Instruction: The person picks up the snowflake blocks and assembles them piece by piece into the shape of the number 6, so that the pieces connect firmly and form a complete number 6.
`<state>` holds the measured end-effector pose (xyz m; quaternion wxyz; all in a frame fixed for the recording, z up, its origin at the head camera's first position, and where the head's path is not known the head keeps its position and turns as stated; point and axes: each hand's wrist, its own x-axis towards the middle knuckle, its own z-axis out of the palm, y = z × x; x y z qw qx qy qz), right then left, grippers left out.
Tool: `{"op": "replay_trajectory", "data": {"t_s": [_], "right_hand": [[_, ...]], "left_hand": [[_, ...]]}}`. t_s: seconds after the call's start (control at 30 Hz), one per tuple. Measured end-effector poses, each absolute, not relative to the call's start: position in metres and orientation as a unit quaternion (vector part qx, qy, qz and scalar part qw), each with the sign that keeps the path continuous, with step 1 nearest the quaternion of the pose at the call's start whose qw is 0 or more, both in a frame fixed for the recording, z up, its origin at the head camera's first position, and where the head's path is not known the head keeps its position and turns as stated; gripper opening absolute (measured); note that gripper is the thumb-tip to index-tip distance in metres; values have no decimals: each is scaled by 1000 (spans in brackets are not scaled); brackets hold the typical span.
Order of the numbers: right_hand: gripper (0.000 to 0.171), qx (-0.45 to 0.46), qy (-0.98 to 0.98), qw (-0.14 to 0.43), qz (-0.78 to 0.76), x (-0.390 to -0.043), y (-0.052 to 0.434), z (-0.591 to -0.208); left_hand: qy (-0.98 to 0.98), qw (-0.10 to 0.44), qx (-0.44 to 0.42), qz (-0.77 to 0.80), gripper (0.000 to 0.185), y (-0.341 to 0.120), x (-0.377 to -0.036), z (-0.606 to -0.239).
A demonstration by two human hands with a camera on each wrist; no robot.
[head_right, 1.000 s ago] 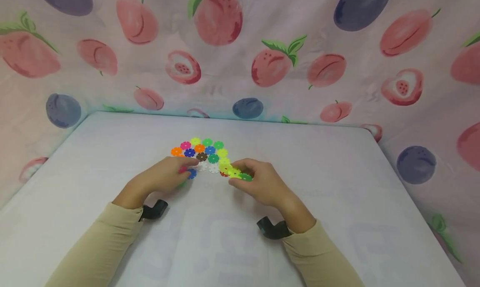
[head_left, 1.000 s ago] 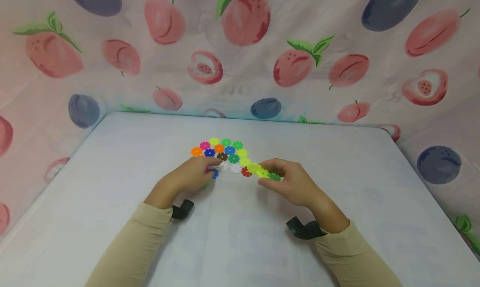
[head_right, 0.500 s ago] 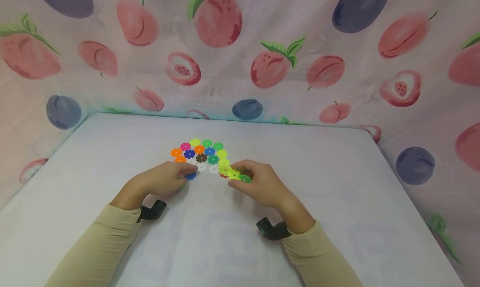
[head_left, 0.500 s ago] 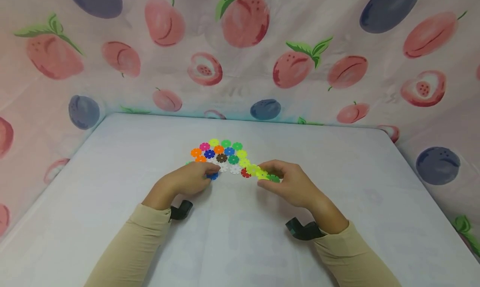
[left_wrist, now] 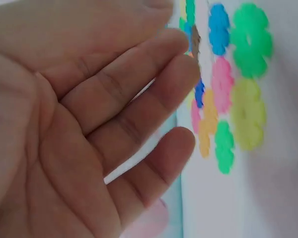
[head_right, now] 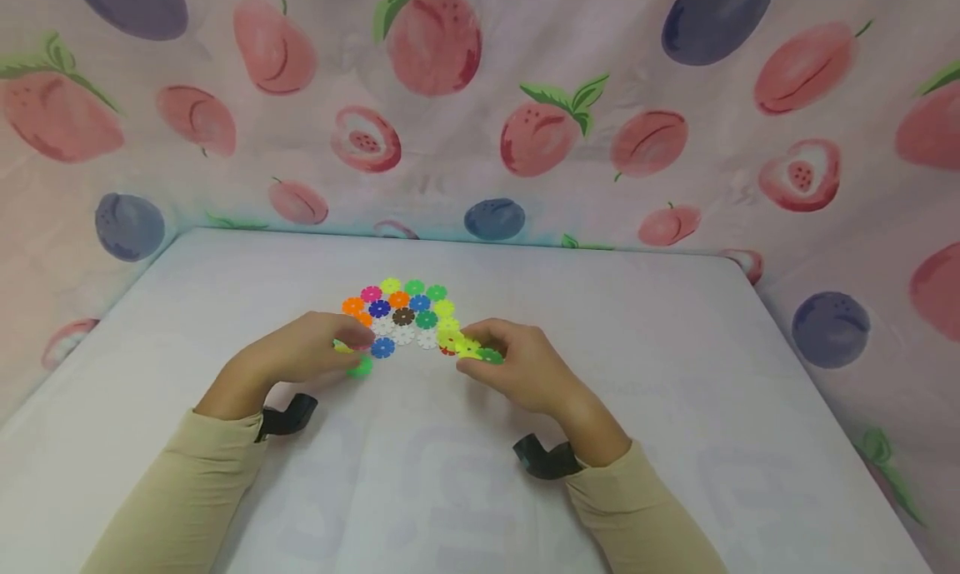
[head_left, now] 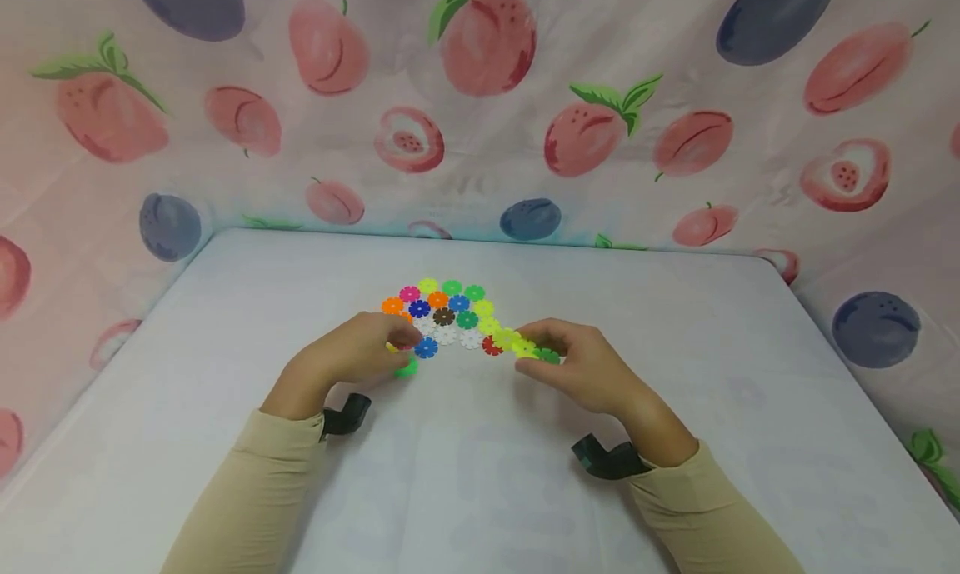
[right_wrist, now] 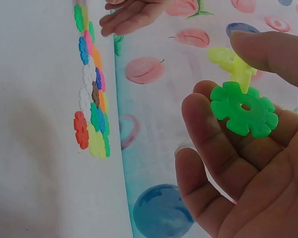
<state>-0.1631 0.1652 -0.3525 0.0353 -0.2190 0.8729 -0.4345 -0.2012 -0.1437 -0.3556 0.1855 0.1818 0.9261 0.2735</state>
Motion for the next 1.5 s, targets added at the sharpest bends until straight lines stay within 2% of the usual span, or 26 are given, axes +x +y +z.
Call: {"op": "replay_trajectory", "data": {"t_s": [0.27, 0.8, 1.0, 1.5], "right_hand": [[37, -215, 871, 46, -439, -163, 165, -353], [36, -221, 873, 42, -434, -162, 163, -351], [36, -220, 874, 45, -432, -163, 162, -352], [35, -229, 866, 49, -442, -162, 161, -353]], "left_hand": [[933, 195, 170, 249, 26, -144, -206, -369], [936, 193, 165, 242, 33, -137, -205, -375], [932, 185, 175, 259, 22, -137, -204, -375], [851, 152, 221, 452, 6, -115, -187, -352]]}}
